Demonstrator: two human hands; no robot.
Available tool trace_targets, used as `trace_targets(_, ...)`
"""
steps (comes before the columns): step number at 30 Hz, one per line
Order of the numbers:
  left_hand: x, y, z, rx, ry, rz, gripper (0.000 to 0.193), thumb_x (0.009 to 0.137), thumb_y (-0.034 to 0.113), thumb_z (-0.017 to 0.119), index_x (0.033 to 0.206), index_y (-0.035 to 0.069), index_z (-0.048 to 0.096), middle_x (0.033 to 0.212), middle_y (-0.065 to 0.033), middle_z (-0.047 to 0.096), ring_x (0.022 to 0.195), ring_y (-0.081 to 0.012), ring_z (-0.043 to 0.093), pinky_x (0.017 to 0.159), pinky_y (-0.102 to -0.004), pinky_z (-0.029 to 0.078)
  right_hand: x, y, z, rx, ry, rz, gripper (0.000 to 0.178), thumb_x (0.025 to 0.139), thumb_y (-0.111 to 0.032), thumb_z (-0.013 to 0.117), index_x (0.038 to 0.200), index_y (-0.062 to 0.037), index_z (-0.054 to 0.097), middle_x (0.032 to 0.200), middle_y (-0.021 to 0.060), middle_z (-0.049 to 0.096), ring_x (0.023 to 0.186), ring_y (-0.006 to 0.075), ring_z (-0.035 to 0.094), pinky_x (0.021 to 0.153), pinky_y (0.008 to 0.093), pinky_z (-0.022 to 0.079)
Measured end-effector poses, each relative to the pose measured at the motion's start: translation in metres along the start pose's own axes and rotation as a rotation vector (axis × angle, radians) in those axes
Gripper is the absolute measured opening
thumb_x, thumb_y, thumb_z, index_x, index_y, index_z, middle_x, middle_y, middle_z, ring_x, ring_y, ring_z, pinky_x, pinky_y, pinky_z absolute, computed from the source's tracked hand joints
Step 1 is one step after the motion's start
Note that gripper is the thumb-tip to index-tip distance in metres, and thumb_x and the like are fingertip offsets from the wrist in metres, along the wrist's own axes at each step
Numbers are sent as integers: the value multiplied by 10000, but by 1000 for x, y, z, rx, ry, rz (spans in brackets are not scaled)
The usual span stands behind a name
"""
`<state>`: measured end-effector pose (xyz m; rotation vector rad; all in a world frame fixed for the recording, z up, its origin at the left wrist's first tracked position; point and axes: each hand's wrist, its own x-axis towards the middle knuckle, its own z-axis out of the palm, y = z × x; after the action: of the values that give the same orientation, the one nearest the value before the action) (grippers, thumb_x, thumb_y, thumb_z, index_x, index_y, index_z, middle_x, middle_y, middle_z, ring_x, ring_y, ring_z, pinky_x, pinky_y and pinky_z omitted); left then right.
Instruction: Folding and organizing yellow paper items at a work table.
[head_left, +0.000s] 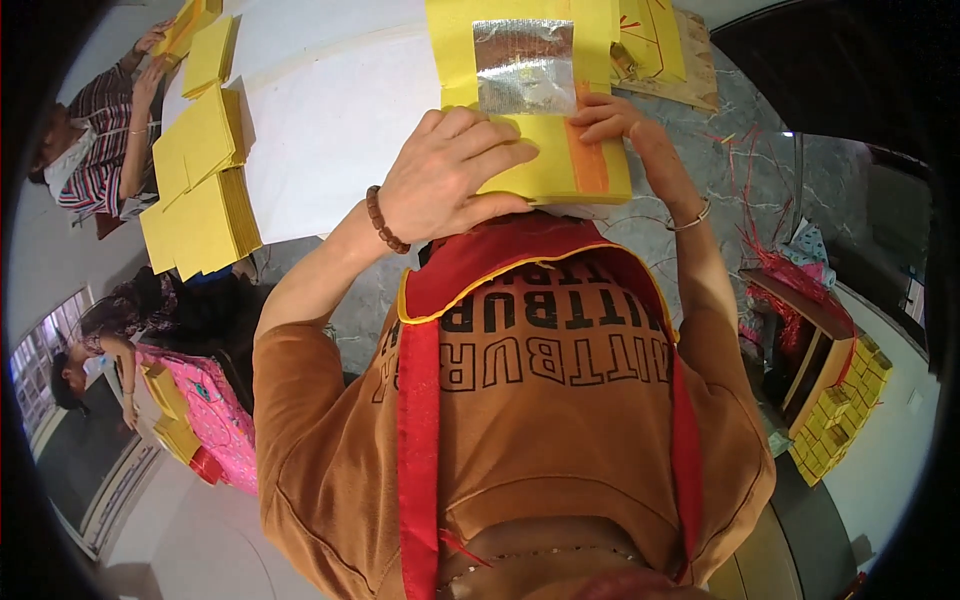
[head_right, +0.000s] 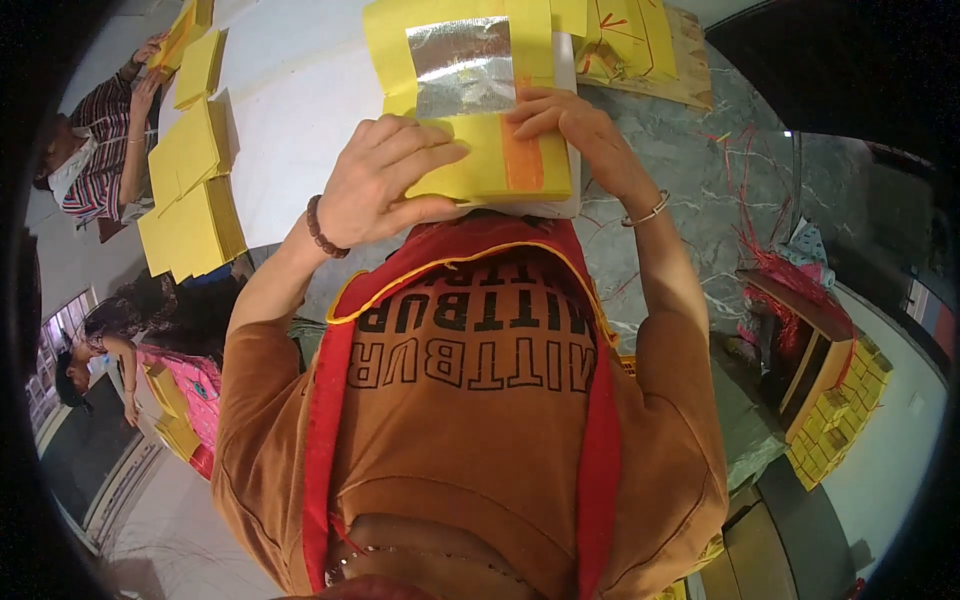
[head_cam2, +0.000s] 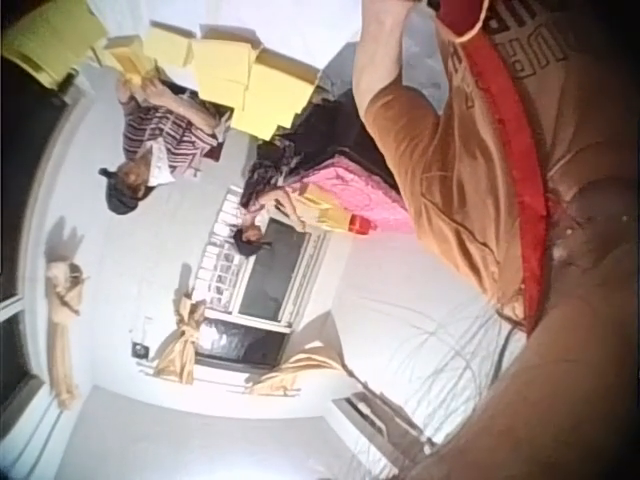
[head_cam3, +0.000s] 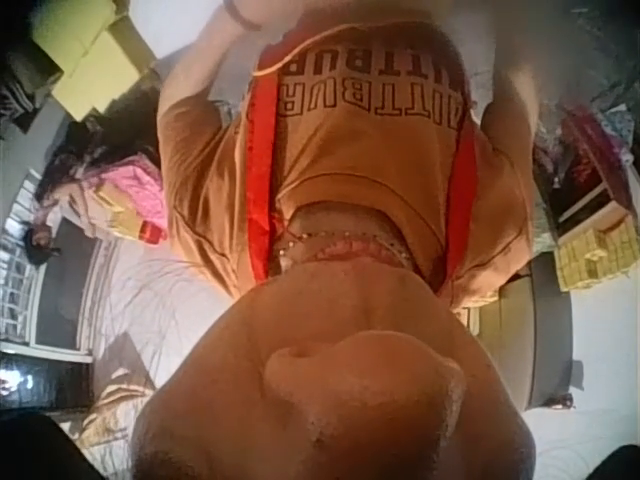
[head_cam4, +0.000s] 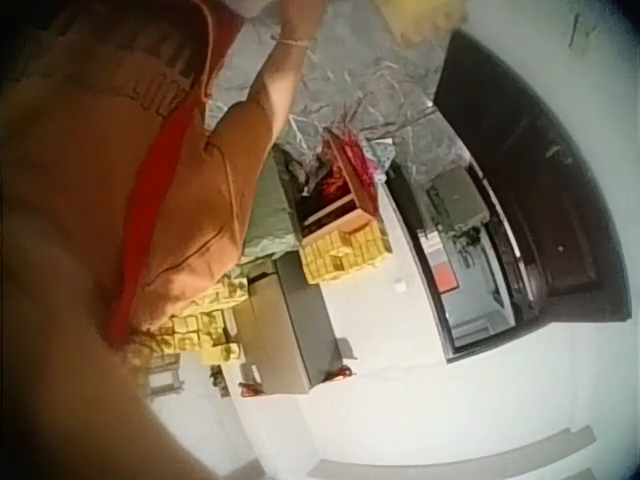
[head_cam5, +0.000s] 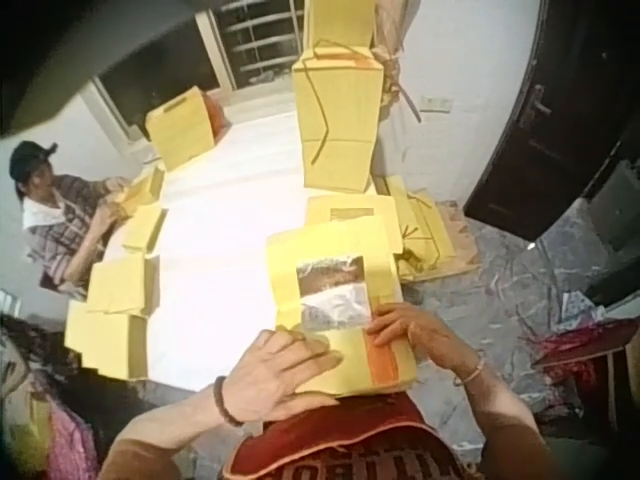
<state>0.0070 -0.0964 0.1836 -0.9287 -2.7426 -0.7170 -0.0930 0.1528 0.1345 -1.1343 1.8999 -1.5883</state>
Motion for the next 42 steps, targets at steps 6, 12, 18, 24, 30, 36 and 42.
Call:
trace_targets(6,4,1,2,-171,137,6,158,764,144,642,867,26,629,809,-119,605,695,-268,552,621,-333,445,1,6,1,1,18,-18,567,939,-425,234,895,-18,627,1093,123,590,1167,273,424,1010,377,271)
trace_targets(12,8,-4,-7,-532,-61,-285,107,810,85,613,849,-14,614,755,-91,588,687,-168,563,611,-263,443,1,8,4,-3,43,10,608,925,-457,232,880,-8,638,1059,126,601,1162,274,421,1013,390,257)
trace_targets(18,9,-17,-2,-809,-142,-493,150,827,152,608,867,11,640,749,-56,633,662,-124,572,610,-247,452,0,11,4,11,60,-10,568,940,-420,237,901,-12,630,1064,113,603,1163,259,428,1006,368,280)
trace_targets(24,10,-18,-4,-893,-156,-532,163,843,163,598,869,9,646,709,-8,615,631,-61,525,572,-210,424,-2,15,7,24,73,-25,546,950,-408,250,961,-9,623,1063,98,606,1161,244,437,994,348,308)
trace_targets(30,11,-20,-5,-941,-177,-604,141,827,131,590,851,5,650,673,19,591,584,-24,467,521,-186,373,-3,11,9,57,100,79,547,948,-407,244,1026,-11,613,1121,102,574,1148,216,441,985,336,315)
trace_targets(36,13,-22,-4,-931,-193,-584,115,845,101,569,854,0,624,654,65,512,572,2,408,497,-170,319,-5,23,8,77,114,31,467,936,-362,312,1056,-19,605,1198,94,523,1117,196,461,968,323,328)
trace_targets(42,9,-29,-5,-879,-196,-597,247,810,198,625,996,36,625,761,-3,610,570,-30,443,494,-195,350,-5,19,11,39,136,61,263,854,-130,537,1083,-10,586,1146,83,555,1092,170,476,940,305,361)
